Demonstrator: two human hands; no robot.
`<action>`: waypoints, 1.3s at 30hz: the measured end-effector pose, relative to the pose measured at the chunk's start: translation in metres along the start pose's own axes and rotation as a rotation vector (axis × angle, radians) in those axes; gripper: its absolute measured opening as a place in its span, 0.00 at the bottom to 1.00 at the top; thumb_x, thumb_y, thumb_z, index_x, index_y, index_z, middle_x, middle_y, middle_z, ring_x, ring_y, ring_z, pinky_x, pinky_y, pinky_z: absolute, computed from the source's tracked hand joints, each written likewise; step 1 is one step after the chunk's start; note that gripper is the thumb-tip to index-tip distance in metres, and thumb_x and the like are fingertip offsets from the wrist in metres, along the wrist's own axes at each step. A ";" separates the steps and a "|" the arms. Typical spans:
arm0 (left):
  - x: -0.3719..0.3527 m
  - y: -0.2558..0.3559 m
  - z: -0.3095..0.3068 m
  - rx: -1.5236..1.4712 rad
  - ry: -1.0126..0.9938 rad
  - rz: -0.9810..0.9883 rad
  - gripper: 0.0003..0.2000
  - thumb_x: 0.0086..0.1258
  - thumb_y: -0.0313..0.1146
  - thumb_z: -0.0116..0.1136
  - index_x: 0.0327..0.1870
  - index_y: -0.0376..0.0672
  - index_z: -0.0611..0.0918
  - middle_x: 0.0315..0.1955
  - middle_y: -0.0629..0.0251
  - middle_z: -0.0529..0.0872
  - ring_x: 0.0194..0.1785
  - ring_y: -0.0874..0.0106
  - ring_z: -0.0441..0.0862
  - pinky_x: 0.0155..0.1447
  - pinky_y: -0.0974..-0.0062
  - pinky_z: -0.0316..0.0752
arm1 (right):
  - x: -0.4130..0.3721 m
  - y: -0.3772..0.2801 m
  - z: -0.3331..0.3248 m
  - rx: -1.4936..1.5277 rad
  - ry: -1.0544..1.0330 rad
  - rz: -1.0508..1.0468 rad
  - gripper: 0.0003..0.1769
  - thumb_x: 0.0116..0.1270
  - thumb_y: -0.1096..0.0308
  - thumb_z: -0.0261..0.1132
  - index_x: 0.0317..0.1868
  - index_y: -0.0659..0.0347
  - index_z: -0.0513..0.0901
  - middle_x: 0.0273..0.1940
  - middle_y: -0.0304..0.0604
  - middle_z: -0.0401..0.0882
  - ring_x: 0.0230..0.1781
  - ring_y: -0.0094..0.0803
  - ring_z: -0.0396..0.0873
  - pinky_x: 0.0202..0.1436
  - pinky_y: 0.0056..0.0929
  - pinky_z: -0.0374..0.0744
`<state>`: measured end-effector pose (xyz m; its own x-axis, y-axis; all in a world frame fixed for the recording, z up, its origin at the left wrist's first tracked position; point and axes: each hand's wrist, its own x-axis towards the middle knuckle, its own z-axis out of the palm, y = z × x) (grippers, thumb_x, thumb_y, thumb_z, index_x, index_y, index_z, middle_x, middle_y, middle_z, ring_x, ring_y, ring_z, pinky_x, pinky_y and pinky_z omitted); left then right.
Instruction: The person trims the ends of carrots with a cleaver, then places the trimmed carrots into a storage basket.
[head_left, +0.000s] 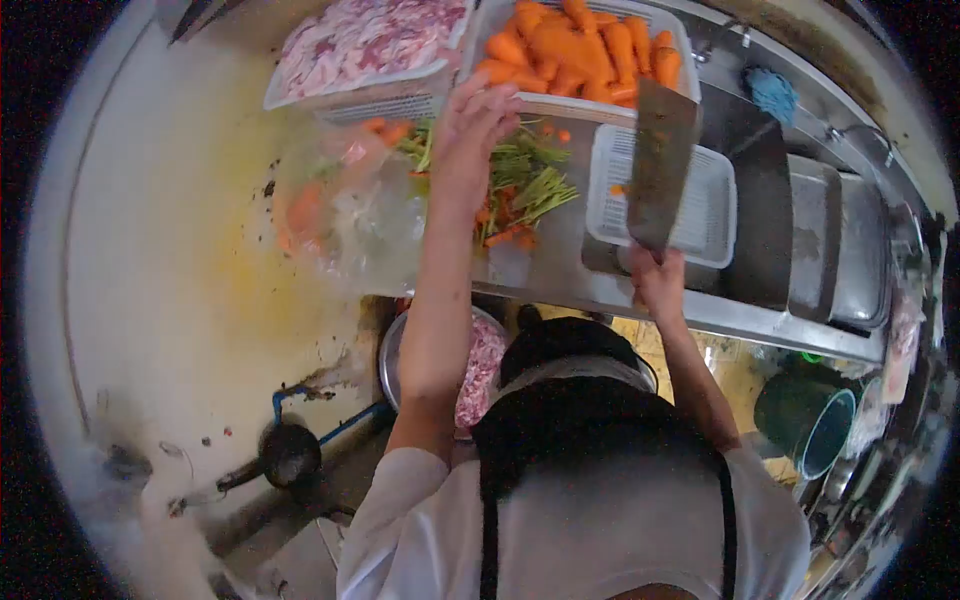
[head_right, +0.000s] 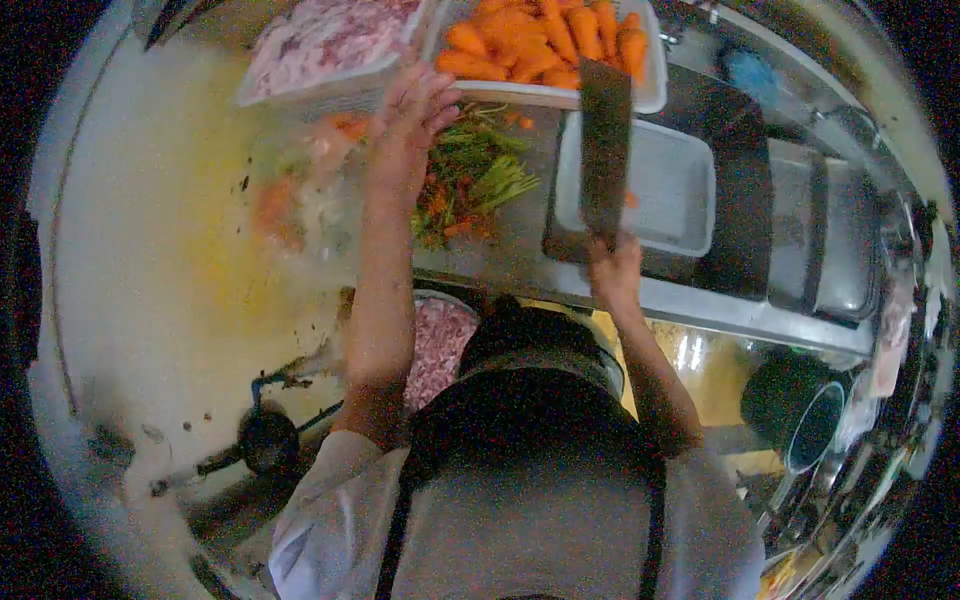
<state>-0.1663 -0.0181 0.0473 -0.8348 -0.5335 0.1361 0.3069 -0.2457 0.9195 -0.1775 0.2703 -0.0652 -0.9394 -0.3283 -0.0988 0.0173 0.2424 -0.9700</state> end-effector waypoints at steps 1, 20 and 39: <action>0.000 0.011 -0.010 -0.022 -0.040 0.062 0.17 0.71 0.38 0.59 0.56 0.40 0.76 0.52 0.57 0.84 0.51 0.64 0.83 0.54 0.67 0.78 | -0.003 0.007 -0.003 0.069 0.062 -0.023 0.13 0.65 0.66 0.63 0.24 0.63 0.74 0.16 0.35 0.70 0.12 0.22 0.66 0.13 0.28 0.63; -0.071 0.008 -0.443 1.565 0.159 -0.261 0.11 0.54 0.34 0.59 0.36 0.39 0.82 0.34 0.46 0.84 0.49 0.49 0.80 0.58 0.54 0.72 | -0.028 0.044 0.008 -0.174 -0.109 -0.013 0.07 0.66 0.67 0.61 0.34 0.62 0.76 0.16 0.31 0.65 0.12 0.20 0.62 0.13 0.26 0.58; -0.057 0.006 -0.326 2.113 0.045 -0.342 0.16 0.53 0.32 0.59 0.46 0.49 0.84 0.53 0.57 0.80 0.54 0.56 0.80 0.54 0.56 0.77 | -0.034 0.028 0.014 -0.271 -0.226 -0.062 0.11 0.64 0.68 0.62 0.43 0.67 0.80 0.26 0.45 0.77 0.26 0.34 0.70 0.33 0.38 0.71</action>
<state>0.0320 -0.2532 -0.0754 -0.7138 -0.6978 -0.0598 -0.6817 0.7118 -0.1689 -0.1404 0.2753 -0.0926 -0.8358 -0.5364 -0.1173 -0.1574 0.4388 -0.8847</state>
